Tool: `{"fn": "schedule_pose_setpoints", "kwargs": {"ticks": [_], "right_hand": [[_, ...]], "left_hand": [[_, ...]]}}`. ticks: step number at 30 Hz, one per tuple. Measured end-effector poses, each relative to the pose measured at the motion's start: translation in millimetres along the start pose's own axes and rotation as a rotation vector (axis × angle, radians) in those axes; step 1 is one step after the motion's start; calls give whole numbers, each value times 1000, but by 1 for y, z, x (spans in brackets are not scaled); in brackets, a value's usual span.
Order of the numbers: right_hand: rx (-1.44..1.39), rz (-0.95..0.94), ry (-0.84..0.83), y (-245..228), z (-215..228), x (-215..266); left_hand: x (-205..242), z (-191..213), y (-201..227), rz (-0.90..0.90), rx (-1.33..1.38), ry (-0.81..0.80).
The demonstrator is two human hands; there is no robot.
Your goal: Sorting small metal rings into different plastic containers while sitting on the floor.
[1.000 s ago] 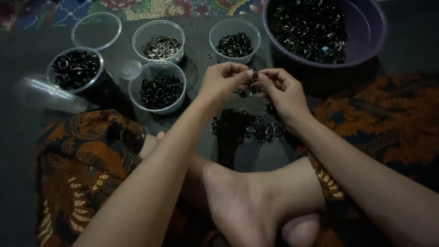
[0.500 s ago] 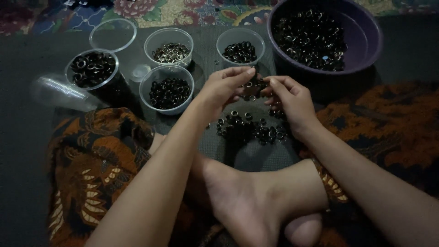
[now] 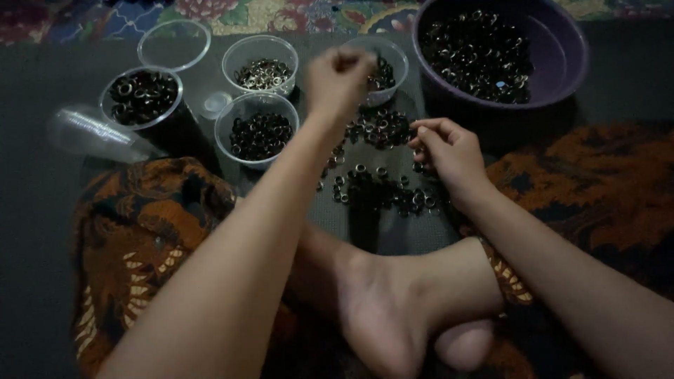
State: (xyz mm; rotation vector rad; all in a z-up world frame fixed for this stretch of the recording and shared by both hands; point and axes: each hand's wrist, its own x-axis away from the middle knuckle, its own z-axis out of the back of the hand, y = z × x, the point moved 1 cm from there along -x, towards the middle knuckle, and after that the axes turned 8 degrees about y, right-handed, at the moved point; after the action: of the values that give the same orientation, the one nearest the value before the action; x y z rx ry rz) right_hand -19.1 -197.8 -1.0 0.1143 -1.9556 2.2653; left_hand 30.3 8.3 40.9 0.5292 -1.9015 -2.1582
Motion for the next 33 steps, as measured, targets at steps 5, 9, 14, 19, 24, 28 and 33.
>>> {"fn": "schedule_pose_setpoints", "kwargs": {"ticks": [5,9,14,19,24,28,33], "right_hand": [[204,105,104,2,2,1],[495,384,204,24,10,-12],[876,677,110,39,-2,-29],[1182,666,40,33,-20,-21],[1079,600,42,35,-16,-29],[988,504,54,36,-9,-29],[1100,553,-14,30,-18,-21]], "left_hand": [[-39,-29,-4,-250,-338,177],[15,-19,7,-393,-542,66],[40,-10,-38,-404,-928,-249],[43,-11,-51,-387,-1073,-400],[36,-4,-60,-301,-1139,-397],[34,1,-54,-236,-1128,-393],[43,-2,-40,-248,-1074,-475]]}}
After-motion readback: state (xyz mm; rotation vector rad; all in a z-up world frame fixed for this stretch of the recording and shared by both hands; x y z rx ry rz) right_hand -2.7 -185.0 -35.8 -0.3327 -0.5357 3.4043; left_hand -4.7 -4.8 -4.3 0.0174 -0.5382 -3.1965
